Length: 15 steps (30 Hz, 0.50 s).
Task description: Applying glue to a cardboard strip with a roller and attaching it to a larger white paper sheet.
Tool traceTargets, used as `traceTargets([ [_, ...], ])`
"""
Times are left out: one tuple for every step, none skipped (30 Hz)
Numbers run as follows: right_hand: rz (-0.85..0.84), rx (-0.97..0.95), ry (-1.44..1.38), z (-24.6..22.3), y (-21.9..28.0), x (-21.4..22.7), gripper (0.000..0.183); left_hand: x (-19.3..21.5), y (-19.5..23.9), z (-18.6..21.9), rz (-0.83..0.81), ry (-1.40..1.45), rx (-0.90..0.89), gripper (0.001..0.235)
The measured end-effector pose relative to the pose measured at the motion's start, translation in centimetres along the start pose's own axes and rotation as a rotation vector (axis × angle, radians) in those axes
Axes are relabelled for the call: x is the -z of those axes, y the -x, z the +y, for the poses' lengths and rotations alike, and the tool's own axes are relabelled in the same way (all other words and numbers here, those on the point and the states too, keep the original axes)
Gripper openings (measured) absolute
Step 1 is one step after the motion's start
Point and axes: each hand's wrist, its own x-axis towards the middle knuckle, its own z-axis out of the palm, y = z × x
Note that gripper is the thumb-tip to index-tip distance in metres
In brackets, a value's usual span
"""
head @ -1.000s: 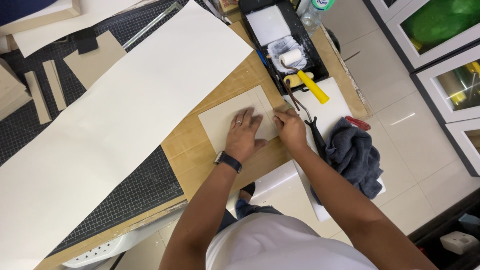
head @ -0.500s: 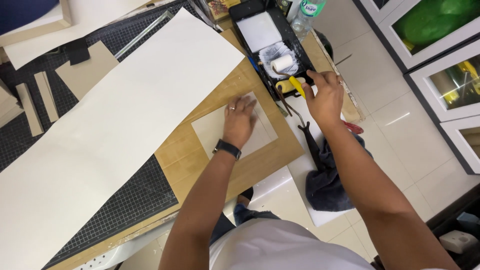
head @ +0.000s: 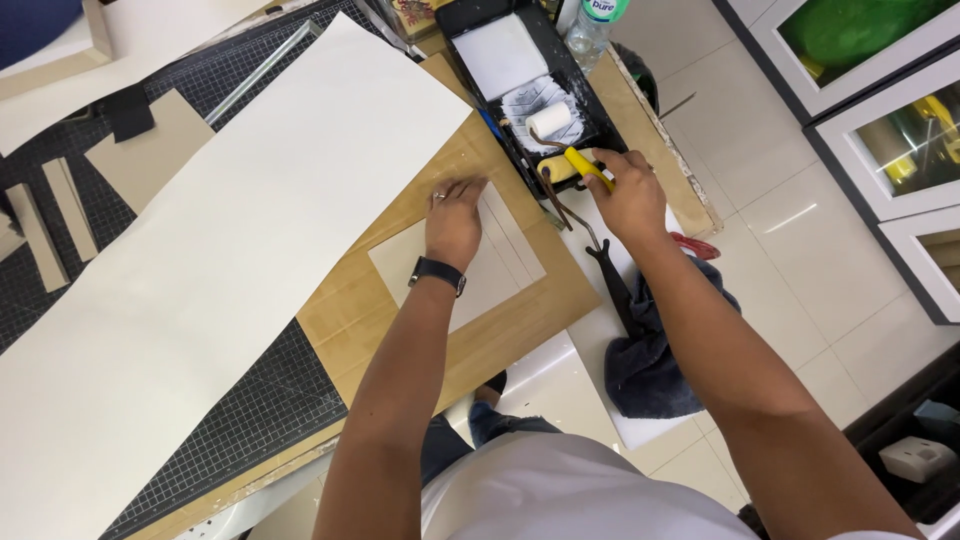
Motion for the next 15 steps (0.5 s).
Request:
traceTargets([
  [0.000, -0.001, 0.000, 0.0, -0.1, 0.0, 0.037, 0.1, 0.0, 0.1, -0.001, 0.000, -0.001, 0.045],
  [-0.002, -0.002, -0.006, 0.0, -0.1, 0.0, 0.036, 0.2, 0.1, 0.2, 0.000, 0.004, 0.005, 0.045],
  [-0.005, -0.004, -0.011, 0.1, -0.1, 0.0, 0.035, 0.2, 0.2, 0.2, 0.000, 0.009, 0.012, 0.045],
  [-0.004, -0.003, -0.011, -0.1, -0.1, 0.0, 0.035, 0.2, 0.1, 0.2, 0.001, 0.009, 0.011, 0.045],
  [-0.021, -0.008, -0.002, -0.2, -0.1, 0.0, 0.036, 0.1, 0.1, 0.2, -0.001, -0.008, 0.002, 0.046],
  [-0.040, -0.015, 0.007, -0.4, 0.0, 0.1, 0.037, 0.1, 0.2, 0.2, -0.005, -0.026, -0.007, 0.047],
  [-0.040, -0.016, 0.007, -0.2, 0.0, -0.3, 0.037, 0.1, 0.3, 0.1, -0.006, -0.026, -0.007, 0.047],
  [-0.050, -0.017, 0.023, 0.0, -0.2, -0.6, 0.037, 0.1, 0.3, 0.0, -0.007, -0.010, -0.002, 0.047],
  [-0.060, -0.018, 0.040, 0.2, -0.3, -1.0, 0.038, 0.2, 0.2, -0.1, -0.008, 0.007, 0.003, 0.047],
  [-0.060, -0.017, 0.040, -0.2, -0.3, -0.8, 0.038, 0.3, 0.2, 0.0, -0.007, 0.007, 0.004, 0.047],
  [-0.085, -0.026, 0.067, -0.5, -0.2, -0.7, 0.041, 0.4, 0.3, 0.1, -0.004, 0.019, 0.004, 0.046],
  [-0.110, -0.033, 0.093, -0.9, -0.2, -0.7, 0.043, 0.5, 0.2, 0.1, -0.001, 0.030, 0.006, 0.045],
  [-0.108, -0.031, 0.093, -1.5, -0.3, -0.4, 0.043, 0.6, 0.2, 0.2, 0.001, 0.030, 0.006, 0.045],
  [-0.133, -0.036, 0.137, -2.0, -0.3, -0.1, 0.044, 0.8, 0.3, 0.2, 0.004, 0.016, 0.004, 0.045],
  [-0.157, -0.040, 0.181, -2.4, -0.3, 0.3, 0.045, 0.9, 0.4, 0.3, 0.007, 0.003, 0.002, 0.045],
])
